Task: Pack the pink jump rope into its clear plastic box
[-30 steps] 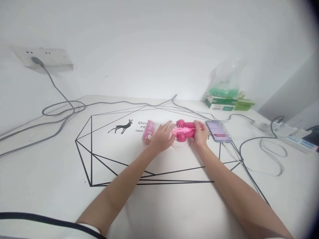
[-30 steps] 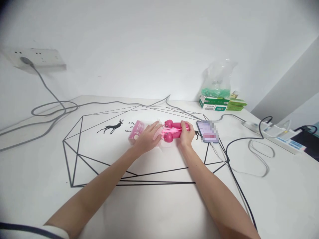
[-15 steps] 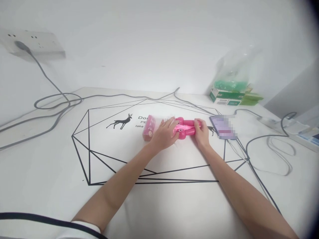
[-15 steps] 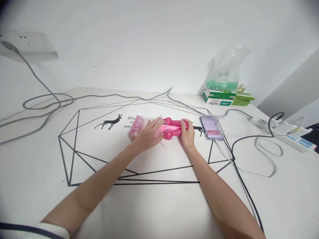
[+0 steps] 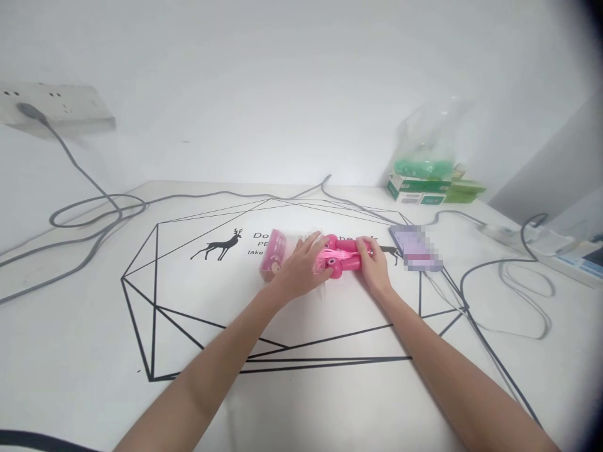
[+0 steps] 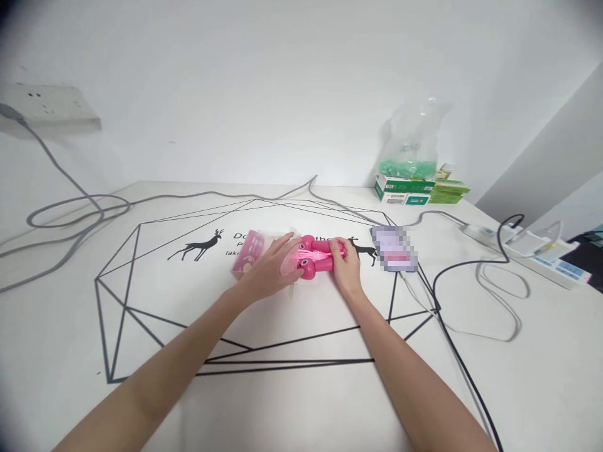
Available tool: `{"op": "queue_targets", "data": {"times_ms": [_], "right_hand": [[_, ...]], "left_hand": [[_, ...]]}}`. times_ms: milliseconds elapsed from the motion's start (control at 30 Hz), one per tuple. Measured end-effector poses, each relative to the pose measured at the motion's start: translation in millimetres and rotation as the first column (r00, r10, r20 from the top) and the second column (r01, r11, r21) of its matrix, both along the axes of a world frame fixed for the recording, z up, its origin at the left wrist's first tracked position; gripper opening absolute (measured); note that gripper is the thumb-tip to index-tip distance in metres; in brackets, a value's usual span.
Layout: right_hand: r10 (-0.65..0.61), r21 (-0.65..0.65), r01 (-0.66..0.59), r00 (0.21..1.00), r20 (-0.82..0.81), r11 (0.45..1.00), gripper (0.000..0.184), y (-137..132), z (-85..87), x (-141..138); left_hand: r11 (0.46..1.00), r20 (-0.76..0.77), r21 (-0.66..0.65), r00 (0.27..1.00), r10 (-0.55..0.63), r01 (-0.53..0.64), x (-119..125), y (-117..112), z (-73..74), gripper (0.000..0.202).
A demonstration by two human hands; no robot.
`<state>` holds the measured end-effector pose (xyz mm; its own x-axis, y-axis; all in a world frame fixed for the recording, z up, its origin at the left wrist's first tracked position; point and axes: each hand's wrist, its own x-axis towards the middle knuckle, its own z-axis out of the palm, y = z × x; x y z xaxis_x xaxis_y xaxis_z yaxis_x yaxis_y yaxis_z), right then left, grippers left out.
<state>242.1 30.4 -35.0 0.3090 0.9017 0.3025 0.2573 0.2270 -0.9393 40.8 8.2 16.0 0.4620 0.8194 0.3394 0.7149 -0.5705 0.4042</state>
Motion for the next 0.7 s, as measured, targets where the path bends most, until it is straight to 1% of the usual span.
{"op": "queue_targets", "data": {"times_ms": [100,200,300,367,433,533,633,700], "right_hand": [[0.023,-0.057,-0.023,1.000,-0.008,0.998,0.043,-2,-0.1,-7],[0.051,-0.081,-0.049,0.998,0.030,0.996,0.046,-3,-1.7,-11],[0.081,-0.052,-0.075,0.988,0.133,0.996,0.046,-2,-4.3,-10],[0.102,-0.025,-0.099,0.962,0.252,0.995,0.045,-2,-5.9,-7],[0.141,-0.010,-0.149,0.907,0.397,0.989,0.045,-3,-7.3,-4],[0.188,-0.036,-0.207,0.786,0.589,0.978,0.048,-4,-8.3,-1],[0.157,-0.054,-0.173,0.663,0.732,0.983,0.054,-5,-6.7,0],[0.130,-0.052,-0.148,0.590,0.797,0.988,0.058,-6,-3.8,0]], "left_hand": [[1.000,0.021,0.003,1.000,-0.010,0.009,-1,4,-5.1,0.057],[1.000,0.031,-0.013,0.999,-0.014,0.014,-2,5,-8.9,0.059],[1.000,0.035,-0.024,0.999,-0.016,0.017,-3,5,-8.8,0.059],[0.999,0.028,-0.037,1.000,-0.003,0.004,-3,3,-7.1,0.060],[0.999,0.013,-0.048,1.000,0.014,-0.013,-3,2,-4.8,0.060],[0.999,0.007,-0.040,1.000,0.022,-0.021,-2,0,-2.1,0.060],[0.999,0.009,-0.031,1.000,0.018,-0.018,-1,-1,-1.1,0.057],[1.000,0.005,-0.030,1.000,0.010,-0.010,-1,-1,-1.4,0.057]]}}
